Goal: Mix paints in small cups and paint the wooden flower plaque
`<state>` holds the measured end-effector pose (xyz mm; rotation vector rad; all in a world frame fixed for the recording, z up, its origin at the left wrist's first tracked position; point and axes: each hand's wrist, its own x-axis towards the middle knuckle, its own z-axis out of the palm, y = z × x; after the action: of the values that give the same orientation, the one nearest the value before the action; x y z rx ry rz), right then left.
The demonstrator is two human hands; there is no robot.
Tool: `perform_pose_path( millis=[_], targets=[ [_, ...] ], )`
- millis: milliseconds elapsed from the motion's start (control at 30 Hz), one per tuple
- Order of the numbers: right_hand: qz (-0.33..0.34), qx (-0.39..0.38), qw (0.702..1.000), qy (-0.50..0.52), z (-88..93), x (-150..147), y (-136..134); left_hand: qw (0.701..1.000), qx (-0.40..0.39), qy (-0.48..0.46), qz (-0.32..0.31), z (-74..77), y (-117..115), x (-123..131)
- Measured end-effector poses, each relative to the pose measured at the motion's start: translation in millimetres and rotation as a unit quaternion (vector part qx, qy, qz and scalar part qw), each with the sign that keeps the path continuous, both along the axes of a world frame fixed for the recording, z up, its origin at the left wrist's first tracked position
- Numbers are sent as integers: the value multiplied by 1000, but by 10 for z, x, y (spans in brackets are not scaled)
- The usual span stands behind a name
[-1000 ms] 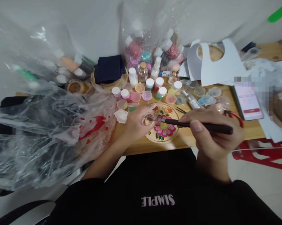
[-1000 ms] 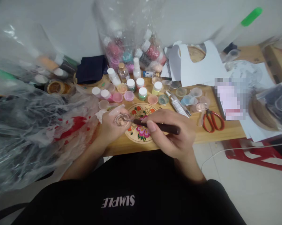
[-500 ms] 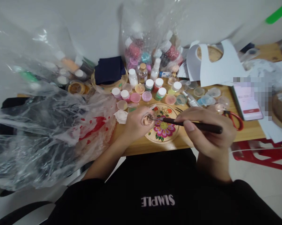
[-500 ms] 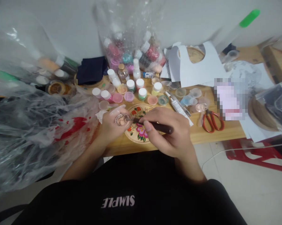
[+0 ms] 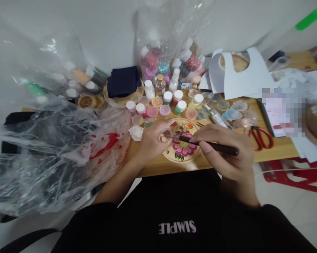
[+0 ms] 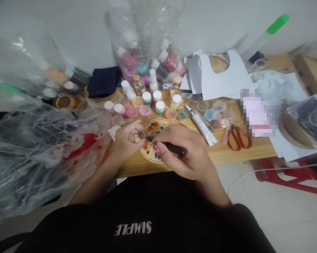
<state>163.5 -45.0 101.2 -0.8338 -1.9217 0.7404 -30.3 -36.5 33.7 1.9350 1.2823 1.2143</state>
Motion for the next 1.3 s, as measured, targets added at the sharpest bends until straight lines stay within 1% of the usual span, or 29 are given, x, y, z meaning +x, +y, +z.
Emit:
perform_pose_path(
  millis=[67, 167, 267, 333, 467, 600, 733, 900, 967, 1100, 1167, 1233, 1300],
  targets=[
    [12, -4, 1000, 0, 13, 5, 1, 1000, 0, 0, 2, -4, 0, -3],
    [-6, -1, 999, 33, 13, 15, -2, 1000, -11, 14, 5, -5, -9, -2],
    [-2, 0, 1000, 28, 10, 17, -6, 1000, -15, 19, 1, -5, -23, 5],
    [6, -5, 1000, 21, 11, 13, -10, 1000, -14, 15, -10, -5, -29, 12],
    [-9, -3, 999, 42, 5, 5, -14, 999, -21, 16, -37, -5, -31, 28],
    [-2, -18, 999, 36, -30, 19, -15, 999, -20, 18, -47, -15, -26, 37],
    [-34, -13, 996, 86, -45, 34, -24, 999, -9, 10, -49, -24, -26, 35],
    [6, -34, 999, 35, -1, 16, -51, 998, -16, 11, -52, -37, -47, 46],
    [-8, -26, 999, 46, -14, 19, -58, 998, -19, 18, -52, -41, -54, 50],
    [-64, -1, 994, 94, -72, 36, -50, 998, -28, 29, -47, -32, -40, 46],
    [-70, 14, 995, 68, -69, 30, -28, 998, -31, 18, -41, -25, -26, 45],
    [-55, 32, 998, 16, -36, 6, 7, 998, -43, -1, -42, -23, -15, 49],
    [-42, 58, 997, -35, 14, -37, 47, 996, -68, -31, -56, -24, -11, 56]
  ],
)
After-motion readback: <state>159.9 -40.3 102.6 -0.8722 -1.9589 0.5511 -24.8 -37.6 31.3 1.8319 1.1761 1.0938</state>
